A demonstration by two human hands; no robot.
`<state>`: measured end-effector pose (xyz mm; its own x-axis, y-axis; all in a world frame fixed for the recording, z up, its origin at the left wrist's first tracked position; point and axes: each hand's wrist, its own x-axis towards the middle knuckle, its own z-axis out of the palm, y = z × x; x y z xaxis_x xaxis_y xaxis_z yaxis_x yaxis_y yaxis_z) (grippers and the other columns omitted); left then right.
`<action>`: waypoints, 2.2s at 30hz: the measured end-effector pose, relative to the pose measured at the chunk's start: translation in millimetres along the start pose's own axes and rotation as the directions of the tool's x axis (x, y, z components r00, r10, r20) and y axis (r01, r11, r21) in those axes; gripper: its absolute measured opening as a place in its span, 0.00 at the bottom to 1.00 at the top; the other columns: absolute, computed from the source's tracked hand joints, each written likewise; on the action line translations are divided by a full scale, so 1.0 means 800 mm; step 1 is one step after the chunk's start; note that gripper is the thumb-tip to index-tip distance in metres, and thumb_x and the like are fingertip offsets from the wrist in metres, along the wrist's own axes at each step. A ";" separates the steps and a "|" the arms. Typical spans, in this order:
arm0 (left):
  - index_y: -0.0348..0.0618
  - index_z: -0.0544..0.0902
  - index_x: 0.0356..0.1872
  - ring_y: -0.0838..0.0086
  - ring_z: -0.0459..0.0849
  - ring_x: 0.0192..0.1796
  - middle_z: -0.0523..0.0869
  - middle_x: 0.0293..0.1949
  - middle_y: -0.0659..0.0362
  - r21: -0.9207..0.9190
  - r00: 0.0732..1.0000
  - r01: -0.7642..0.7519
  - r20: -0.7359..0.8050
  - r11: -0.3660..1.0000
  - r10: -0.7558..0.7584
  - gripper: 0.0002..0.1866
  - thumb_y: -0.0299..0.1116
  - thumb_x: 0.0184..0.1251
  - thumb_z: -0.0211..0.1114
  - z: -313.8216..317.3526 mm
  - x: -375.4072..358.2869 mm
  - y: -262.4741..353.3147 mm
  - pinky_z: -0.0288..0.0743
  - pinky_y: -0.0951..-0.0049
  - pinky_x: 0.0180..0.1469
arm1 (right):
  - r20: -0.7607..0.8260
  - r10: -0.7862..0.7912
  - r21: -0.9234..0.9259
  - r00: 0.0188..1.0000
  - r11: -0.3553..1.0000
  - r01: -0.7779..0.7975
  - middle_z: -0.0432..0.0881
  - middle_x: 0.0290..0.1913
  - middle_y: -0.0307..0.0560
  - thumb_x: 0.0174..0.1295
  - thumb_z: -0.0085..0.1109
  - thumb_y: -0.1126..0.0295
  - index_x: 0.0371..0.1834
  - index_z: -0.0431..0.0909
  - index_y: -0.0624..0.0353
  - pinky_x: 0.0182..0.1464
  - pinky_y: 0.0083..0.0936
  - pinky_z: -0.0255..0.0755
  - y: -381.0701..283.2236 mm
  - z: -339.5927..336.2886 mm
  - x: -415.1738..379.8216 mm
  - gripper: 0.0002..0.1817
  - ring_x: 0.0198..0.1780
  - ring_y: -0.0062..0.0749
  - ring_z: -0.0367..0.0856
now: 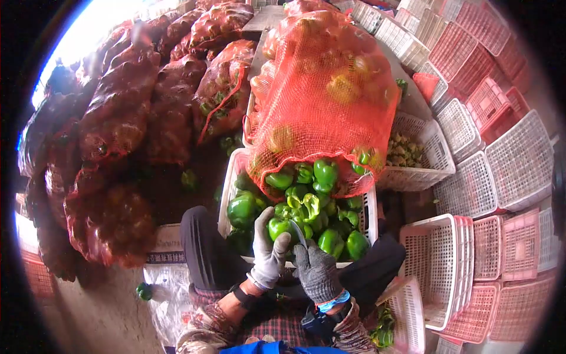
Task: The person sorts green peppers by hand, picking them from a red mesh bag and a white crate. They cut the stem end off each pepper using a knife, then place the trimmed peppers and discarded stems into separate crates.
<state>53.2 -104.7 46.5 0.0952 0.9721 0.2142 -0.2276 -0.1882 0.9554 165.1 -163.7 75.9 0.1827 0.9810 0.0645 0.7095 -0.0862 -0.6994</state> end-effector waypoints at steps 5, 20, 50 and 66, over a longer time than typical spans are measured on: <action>0.43 0.59 0.68 0.72 0.70 0.57 0.72 0.56 0.56 -0.198 0.990 0.066 -0.108 0.978 -0.089 0.27 0.42 0.75 0.55 0.011 0.010 0.022 0.64 0.70 0.63 | 0.112 -0.098 -0.217 0.989 0.969 0.120 0.79 0.27 0.57 0.70 0.51 0.67 0.56 0.75 0.64 0.30 0.38 0.73 0.041 0.032 -0.040 0.16 0.27 0.39 0.82; 0.37 0.60 0.68 0.72 0.74 0.57 0.75 0.57 0.55 -0.179 0.860 0.448 0.353 0.876 -0.368 0.45 0.47 0.56 0.74 -0.015 -0.012 -0.002 0.70 0.72 0.60 | 0.149 -0.052 0.220 0.988 0.975 0.018 0.81 0.50 0.56 0.44 0.77 0.52 0.68 0.62 0.52 0.50 0.40 0.77 0.057 -0.007 0.021 0.47 0.50 0.53 0.82; 0.41 0.67 0.67 0.70 0.72 0.63 0.73 0.60 0.57 -0.129 0.830 0.370 0.490 0.920 -0.265 0.47 0.34 0.42 0.82 0.010 0.050 -0.042 0.66 0.68 0.66 | -0.047 0.181 0.232 0.982 0.959 -0.165 0.80 0.53 0.57 0.55 0.72 0.59 0.66 0.68 0.62 0.48 0.27 0.76 0.160 -0.053 0.048 0.37 0.47 0.40 0.82; 0.38 0.64 0.68 0.76 0.77 0.52 0.78 0.52 0.57 -0.191 0.734 0.636 0.449 0.748 -0.510 0.32 0.39 0.64 0.60 0.013 0.013 -0.019 0.71 0.75 0.56 | -0.142 0.021 0.391 0.990 0.920 0.037 0.75 0.60 0.56 0.64 0.61 0.64 0.70 0.61 0.64 0.64 0.30 0.66 0.057 0.031 0.015 0.33 0.62 0.41 0.74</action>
<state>68.0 -93.4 36.6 0.6210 0.7466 -0.2388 -0.2942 0.5043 0.8118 182.5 -151.6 27.2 0.2925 0.9444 0.1504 0.3931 0.0247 -0.9192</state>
